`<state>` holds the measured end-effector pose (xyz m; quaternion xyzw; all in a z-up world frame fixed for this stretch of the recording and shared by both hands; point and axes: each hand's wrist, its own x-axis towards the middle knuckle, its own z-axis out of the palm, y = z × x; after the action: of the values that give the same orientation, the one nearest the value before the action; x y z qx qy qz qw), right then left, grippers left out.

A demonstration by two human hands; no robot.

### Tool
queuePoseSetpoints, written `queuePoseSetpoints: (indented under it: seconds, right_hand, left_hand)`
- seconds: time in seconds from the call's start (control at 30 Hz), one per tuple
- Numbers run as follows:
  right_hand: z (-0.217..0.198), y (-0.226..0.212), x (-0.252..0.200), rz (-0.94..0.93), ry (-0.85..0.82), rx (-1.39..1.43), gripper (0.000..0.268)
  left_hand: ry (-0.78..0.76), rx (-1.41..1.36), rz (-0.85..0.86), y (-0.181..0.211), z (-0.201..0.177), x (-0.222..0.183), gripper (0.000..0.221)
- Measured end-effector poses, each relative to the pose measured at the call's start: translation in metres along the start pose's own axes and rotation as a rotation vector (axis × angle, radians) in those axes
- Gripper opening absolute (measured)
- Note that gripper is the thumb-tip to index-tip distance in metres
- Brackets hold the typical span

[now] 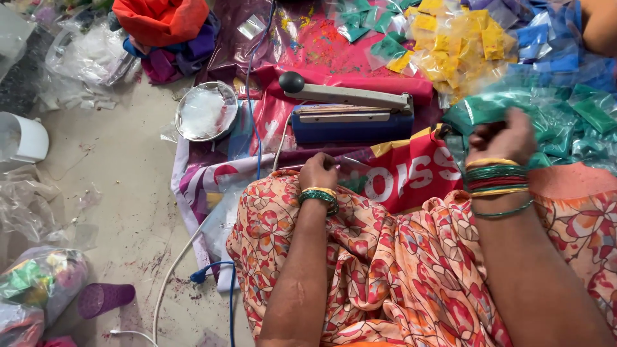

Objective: The person seals small plastic bags containing colorful powders using a manual heat sealer.

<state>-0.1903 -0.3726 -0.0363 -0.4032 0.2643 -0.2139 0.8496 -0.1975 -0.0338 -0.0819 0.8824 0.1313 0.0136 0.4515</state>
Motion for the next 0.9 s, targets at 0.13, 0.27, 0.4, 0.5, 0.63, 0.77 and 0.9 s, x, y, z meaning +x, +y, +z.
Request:
queuePoseSetpoints:
  seconds: [0.13, 0.27, 0.4, 0.5, 0.63, 0.77, 0.9]
  right_hand:
    - [-0.009, 0.004, 0.007, 0.345, 0.441, 0.382, 0.035]
    - [-0.001, 0.036, 0.001, 0.264, 0.197, 0.182, 0.021]
    - [0.016, 0.052, -0.022, 0.353, -0.205, -0.064, 0.015]
    - [0.035, 0.051, -0.044, 0.414, -0.338, -0.458, 0.009]
    - [0.021, 0.081, -0.042, 0.207, -0.859, -0.794, 0.025]
    - [0.029, 0.097, -0.055, 0.219, -1.142, -0.936, 0.043]
    - [0.045, 0.091, -0.087, -0.143, -1.213, -1.052, 0.054]
  left_hand:
    - [-0.090, 0.336, 0.049, 0.009, 0.005, 0.000, 0.029]
    - [-0.266, 0.512, -0.099, 0.024, 0.002, -0.001, 0.051]
    - [-0.211, 0.533, -0.145, 0.016, 0.005, -0.001, 0.042]
    - [-0.183, 0.472, -0.054, 0.013, 0.002, -0.004, 0.018]
    - [-0.216, 0.462, -0.042, 0.014, -0.015, -0.015, 0.012]
    - [-0.157, 0.269, 0.028, 0.024, -0.037, -0.025, 0.012]
    - [-0.120, 0.023, 0.102, 0.011, -0.036, -0.019, 0.011]
